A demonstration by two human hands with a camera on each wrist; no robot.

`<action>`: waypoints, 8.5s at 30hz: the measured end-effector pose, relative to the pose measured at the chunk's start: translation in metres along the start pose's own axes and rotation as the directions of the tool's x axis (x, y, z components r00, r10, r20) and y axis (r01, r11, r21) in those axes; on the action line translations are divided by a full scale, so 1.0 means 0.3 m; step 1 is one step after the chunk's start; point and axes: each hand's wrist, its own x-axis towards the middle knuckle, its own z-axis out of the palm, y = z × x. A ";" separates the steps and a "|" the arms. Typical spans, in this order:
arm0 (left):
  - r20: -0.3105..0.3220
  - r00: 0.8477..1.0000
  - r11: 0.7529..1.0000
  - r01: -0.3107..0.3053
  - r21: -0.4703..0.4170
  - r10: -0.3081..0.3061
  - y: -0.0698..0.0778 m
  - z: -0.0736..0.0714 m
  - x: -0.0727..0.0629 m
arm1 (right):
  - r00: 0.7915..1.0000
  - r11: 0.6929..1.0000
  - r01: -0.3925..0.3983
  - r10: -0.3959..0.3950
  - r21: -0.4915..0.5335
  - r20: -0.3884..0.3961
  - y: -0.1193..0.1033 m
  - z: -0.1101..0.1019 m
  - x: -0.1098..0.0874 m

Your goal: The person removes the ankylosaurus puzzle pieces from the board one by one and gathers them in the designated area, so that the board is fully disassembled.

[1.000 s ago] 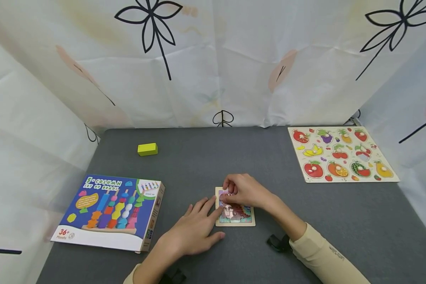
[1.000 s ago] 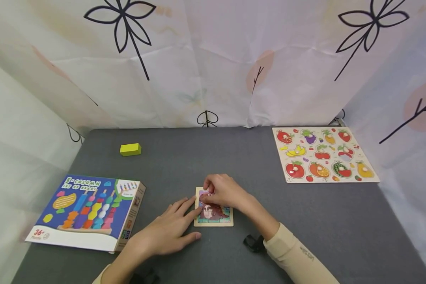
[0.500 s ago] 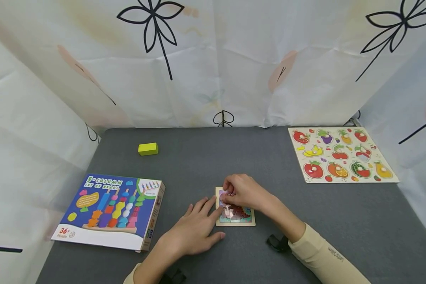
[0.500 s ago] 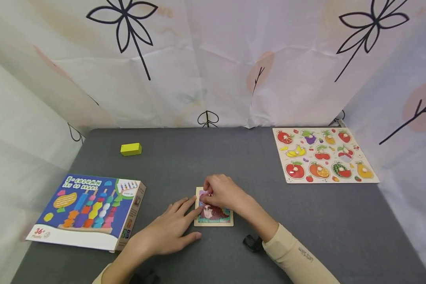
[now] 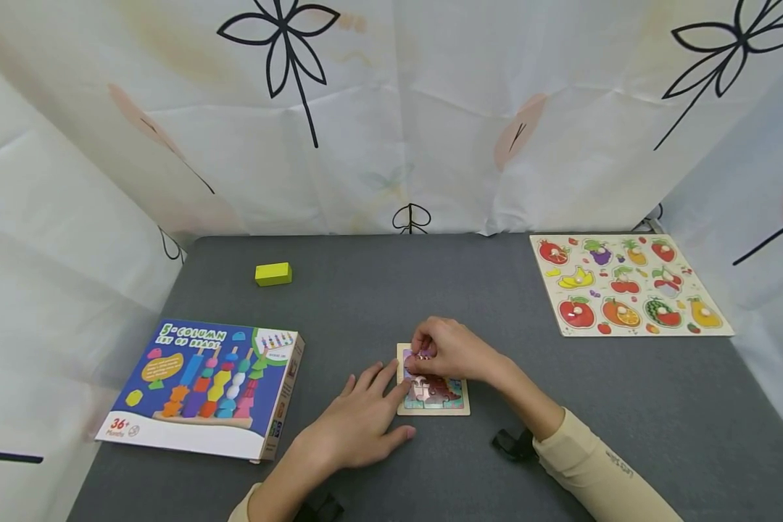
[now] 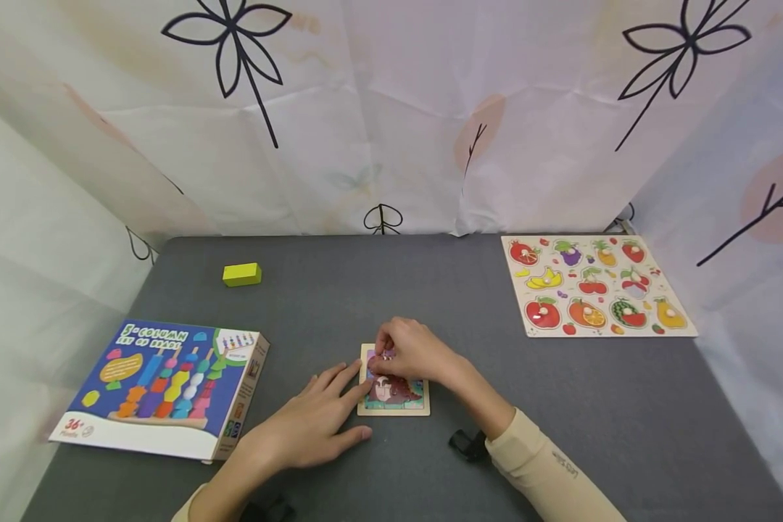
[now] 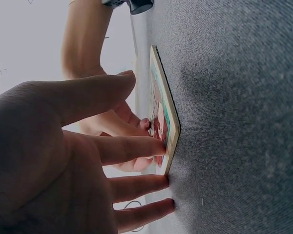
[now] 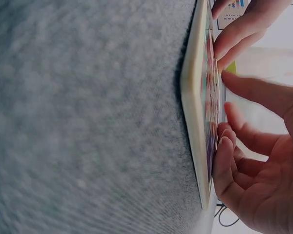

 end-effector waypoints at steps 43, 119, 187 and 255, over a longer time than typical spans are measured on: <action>-0.008 1.000 1.000 0.004 0.007 -0.004 -0.001 0.005 0.004 | 1.000 0.999 0.002 -0.002 -0.035 0.005 0.004 -0.010 0.016; -0.126 0.981 0.985 -0.134 0.112 0.148 -0.010 0.045 0.043 | 0.986 0.947 -0.160 0.168 0.278 -0.006 0.294 -0.235 -0.179; -0.064 0.978 0.978 -0.193 0.081 0.198 0.005 0.058 0.042 | 0.997 0.997 0.021 -0.026 0.076 0.072 0.042 -0.032 -0.010; -0.045 0.982 0.982 -0.180 0.050 0.183 0.004 0.063 0.046 | 1.000 0.950 -0.001 0.002 0.312 -0.001 0.236 -0.242 -0.222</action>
